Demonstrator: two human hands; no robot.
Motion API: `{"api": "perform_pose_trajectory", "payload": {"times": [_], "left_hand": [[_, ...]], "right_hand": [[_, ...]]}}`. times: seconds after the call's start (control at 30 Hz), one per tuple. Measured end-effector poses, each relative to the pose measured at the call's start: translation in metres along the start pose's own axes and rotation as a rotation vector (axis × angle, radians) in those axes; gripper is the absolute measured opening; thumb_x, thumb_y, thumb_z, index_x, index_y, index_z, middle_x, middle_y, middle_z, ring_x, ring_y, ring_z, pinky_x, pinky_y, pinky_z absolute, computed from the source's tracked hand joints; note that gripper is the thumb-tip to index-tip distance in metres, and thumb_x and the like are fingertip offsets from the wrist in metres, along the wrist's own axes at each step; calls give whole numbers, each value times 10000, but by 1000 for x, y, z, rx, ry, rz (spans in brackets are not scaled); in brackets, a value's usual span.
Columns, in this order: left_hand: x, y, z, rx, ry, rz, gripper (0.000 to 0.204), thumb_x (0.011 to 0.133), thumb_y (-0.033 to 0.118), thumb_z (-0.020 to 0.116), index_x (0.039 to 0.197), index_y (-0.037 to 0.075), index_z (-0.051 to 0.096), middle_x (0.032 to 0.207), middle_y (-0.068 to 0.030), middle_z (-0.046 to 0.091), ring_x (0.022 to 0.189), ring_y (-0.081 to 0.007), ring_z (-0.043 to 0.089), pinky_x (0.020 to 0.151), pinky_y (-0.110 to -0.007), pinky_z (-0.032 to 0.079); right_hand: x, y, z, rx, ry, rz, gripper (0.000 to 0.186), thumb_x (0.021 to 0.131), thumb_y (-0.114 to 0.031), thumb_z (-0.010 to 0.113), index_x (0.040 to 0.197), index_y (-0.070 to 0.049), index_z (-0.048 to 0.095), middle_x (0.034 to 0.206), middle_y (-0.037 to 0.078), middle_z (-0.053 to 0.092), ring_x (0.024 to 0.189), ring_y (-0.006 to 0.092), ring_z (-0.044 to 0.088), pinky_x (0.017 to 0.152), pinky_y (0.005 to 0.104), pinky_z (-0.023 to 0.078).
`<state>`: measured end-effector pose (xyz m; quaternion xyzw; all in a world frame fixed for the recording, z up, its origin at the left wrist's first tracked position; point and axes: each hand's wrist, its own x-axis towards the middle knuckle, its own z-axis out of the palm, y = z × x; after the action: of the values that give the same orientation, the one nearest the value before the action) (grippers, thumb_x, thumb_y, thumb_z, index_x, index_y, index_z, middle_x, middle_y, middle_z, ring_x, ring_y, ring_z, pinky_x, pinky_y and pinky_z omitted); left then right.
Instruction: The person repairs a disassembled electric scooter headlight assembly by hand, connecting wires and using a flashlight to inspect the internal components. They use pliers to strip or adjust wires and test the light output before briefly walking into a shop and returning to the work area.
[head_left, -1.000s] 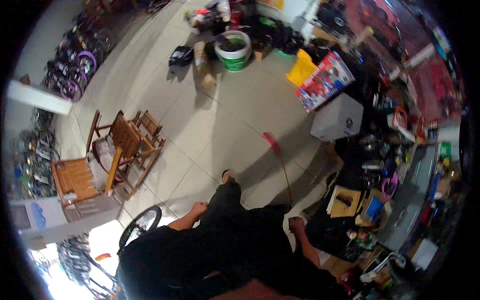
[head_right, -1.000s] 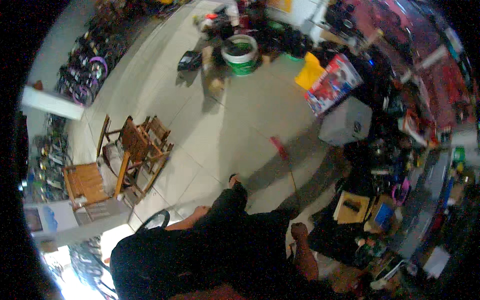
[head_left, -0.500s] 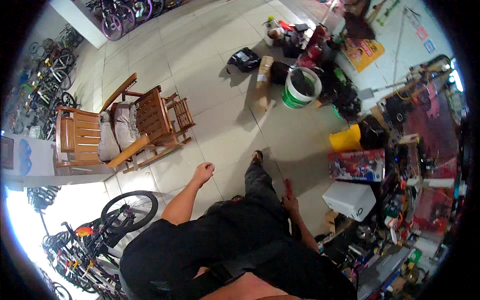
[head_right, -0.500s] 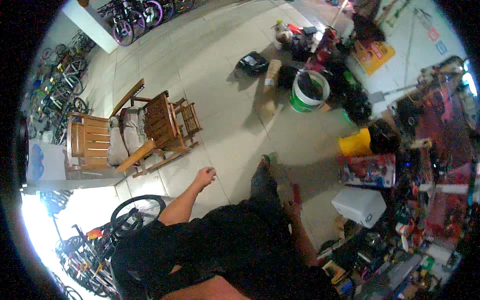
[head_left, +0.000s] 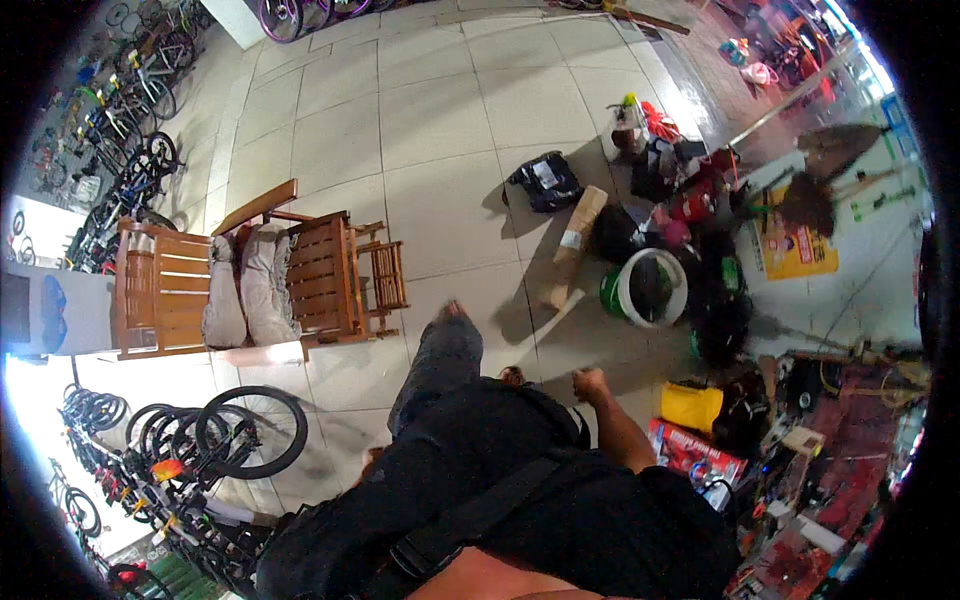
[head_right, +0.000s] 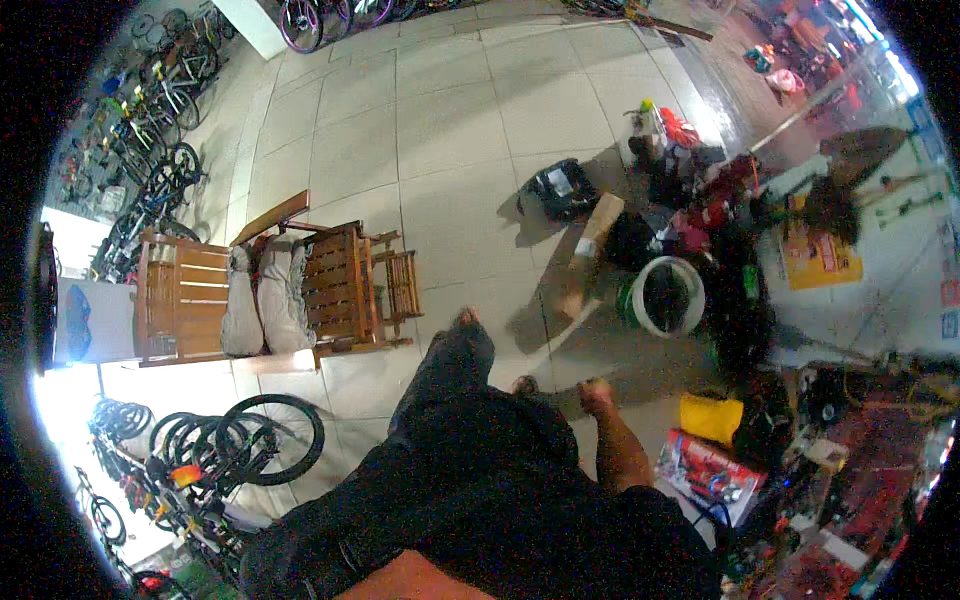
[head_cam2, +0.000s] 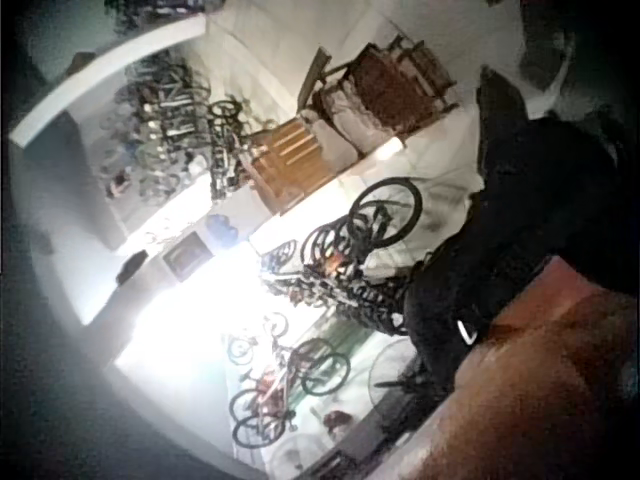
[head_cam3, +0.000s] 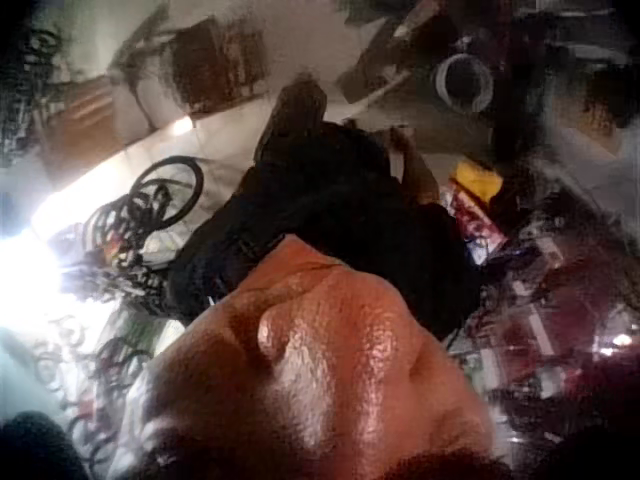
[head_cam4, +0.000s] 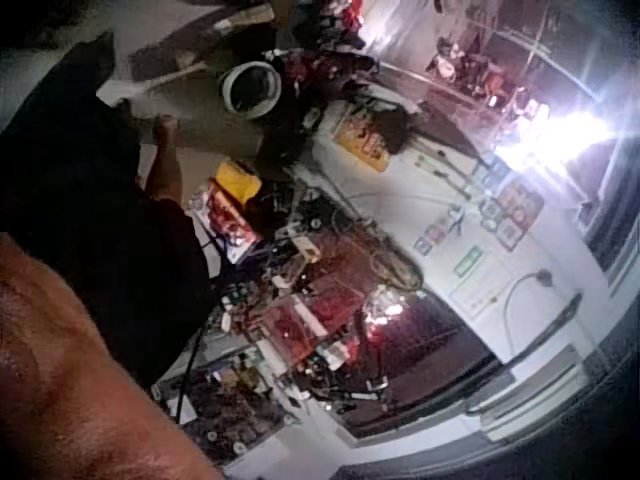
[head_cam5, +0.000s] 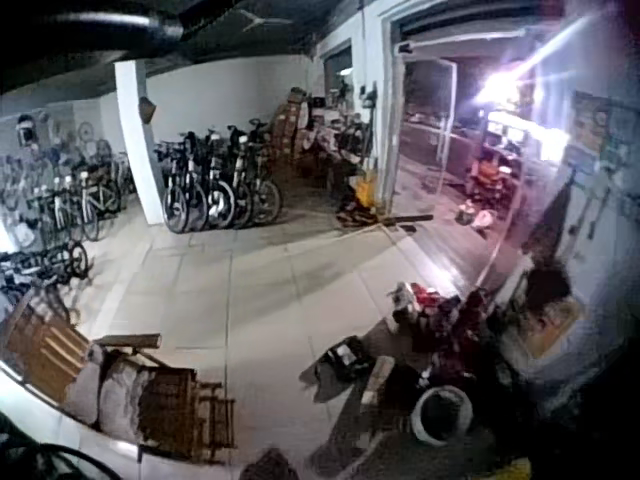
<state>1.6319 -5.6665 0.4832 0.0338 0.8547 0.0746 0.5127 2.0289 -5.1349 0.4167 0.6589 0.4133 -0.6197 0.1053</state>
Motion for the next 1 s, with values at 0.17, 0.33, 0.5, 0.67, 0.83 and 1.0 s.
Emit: {"api": "perform_pose_trajectory", "payload": {"times": [0.17,0.33,0.5,0.67,0.83,1.0], "left_hand": [[87,117,-32,5,-53,10,305,999,295,643,1017,18,770,973,-152,754,918,-309,715,808,-473,558],[235,328,-178,148,-38,108,308,1008,295,653,1066,18,774,1047,-176,767,1015,-349,725,868,-506,558],[317,620,-385,-88,215,361,325,1039,289,632,1161,-1,708,1045,-134,748,931,-294,698,835,-459,566],[337,863,-507,-516,334,686,262,1054,246,616,1206,44,685,975,-40,709,768,-129,656,647,-285,528],[392,963,-518,-315,180,575,181,1041,201,609,1028,43,696,836,-25,686,742,-171,672,649,-347,538],[462,971,-487,767,-37,772,337,1004,401,591,1065,112,752,879,-103,721,803,-284,685,765,-506,549]], "right_hand": [[18,-216,5,-72,133,-3,337,1005,-291,665,1214,-31,712,898,84,728,659,234,676,556,387,533],[49,-324,24,-223,105,41,415,988,-338,713,1219,3,762,1022,130,794,842,254,746,744,405,586],[171,-352,27,-392,185,-281,544,950,-503,763,1123,12,767,1029,212,788,813,380,739,768,482,597],[243,-441,16,-276,100,-257,495,931,-466,763,1129,-14,794,1038,235,784,911,366,750,826,460,583],[321,-575,-17,-252,48,-79,461,855,-434,747,1044,-14,787,1032,247,767,914,397,746,804,488,591],[293,-781,-111,-126,267,-253,455,911,-420,657,1039,-6,798,991,252,766,875,367,754,802,475,593]]}}
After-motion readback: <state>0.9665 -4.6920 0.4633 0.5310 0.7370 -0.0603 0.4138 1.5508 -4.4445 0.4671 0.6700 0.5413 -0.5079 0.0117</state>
